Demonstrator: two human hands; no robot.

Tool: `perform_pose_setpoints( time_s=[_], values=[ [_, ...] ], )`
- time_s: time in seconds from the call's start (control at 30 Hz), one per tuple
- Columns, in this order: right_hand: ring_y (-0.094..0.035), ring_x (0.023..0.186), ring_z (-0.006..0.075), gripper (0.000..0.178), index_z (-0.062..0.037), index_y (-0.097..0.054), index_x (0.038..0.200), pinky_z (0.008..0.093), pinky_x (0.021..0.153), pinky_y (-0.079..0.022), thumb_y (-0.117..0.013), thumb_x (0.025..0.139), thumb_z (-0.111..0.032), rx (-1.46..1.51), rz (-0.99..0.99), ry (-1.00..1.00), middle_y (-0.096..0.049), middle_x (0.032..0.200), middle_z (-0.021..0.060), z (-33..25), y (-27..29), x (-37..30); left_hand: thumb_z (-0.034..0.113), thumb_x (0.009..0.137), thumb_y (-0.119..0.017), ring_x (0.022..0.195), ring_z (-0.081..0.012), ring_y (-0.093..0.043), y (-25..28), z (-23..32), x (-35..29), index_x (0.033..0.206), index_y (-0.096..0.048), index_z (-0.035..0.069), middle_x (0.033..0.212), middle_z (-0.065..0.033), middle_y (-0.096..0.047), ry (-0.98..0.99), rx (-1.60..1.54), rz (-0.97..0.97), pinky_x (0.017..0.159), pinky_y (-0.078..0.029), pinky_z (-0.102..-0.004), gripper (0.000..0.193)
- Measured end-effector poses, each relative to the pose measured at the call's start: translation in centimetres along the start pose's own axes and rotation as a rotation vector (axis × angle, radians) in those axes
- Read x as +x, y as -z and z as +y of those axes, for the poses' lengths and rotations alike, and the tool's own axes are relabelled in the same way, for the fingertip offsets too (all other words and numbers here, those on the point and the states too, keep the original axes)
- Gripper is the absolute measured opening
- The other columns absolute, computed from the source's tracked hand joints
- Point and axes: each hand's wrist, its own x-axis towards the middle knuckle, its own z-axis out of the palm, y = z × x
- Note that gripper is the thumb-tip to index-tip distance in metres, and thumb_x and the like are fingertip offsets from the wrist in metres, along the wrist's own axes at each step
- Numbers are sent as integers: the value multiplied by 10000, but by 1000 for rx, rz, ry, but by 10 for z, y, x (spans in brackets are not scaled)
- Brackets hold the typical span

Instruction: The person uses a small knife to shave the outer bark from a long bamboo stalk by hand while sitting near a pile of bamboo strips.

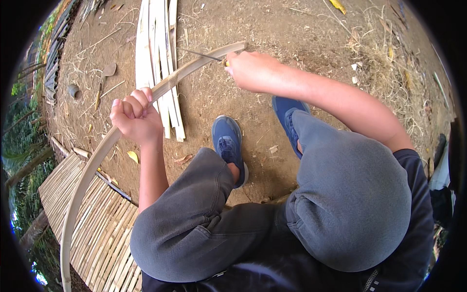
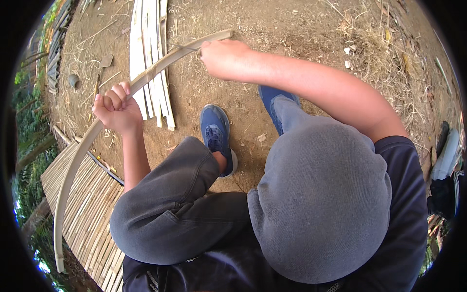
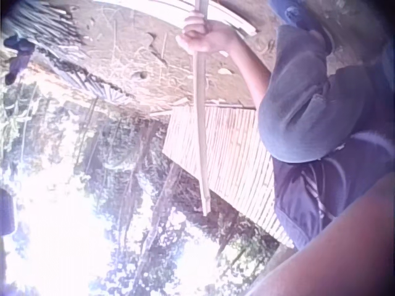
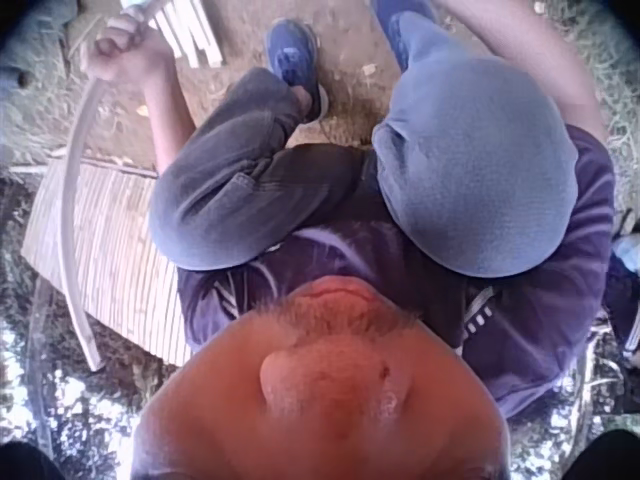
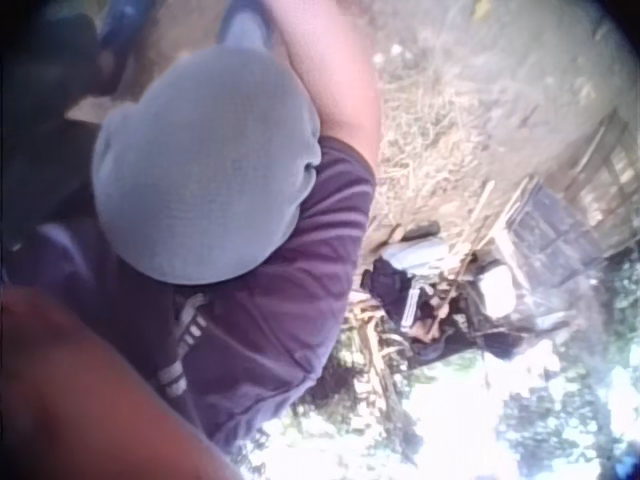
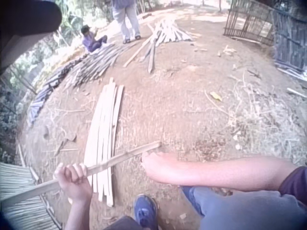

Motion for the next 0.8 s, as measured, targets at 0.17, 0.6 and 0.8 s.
perform_pose_setpoints(
  time_s=[0.17, 0.6, 0.8],
  values=[
    [-655, 695, 186, 263, 98, -520, 1139, 319, 548, -567, -389, 982, -68, 15, -67, -103, -652, 890, 184, 17, 1, 14, 188, 942, -343, 508, -137, -199, -6, 2, -3, 591, -153, 163, 511, 13, -142, 0, 15, 17, 600, -356, -350, 399],
    [-655, 733, 189, 254, 57, -557, 1153, 333, 588, -561, -449, 959, -67, 21, 29, -123, -661, 887, 142, 15, -12, 12, 210, 936, -356, 490, -129, -221, -8, 4, -3, 555, -177, 169, 480, 17, -166, -1, 8, -86, 604, -362, -344, 424],
    [-682, 821, 330, 344, 49, -510, 1174, 467, 697, -544, -382, 1046, -243, 133, -49, -102, -662, 978, 234, 6, -1, -4, 193, 909, -365, 463, -131, -234, 1, 5, -4, 535, -213, 173, 449, 10, -226, -19, -39, -290, 601, -359, -348, 405]
  ],
)
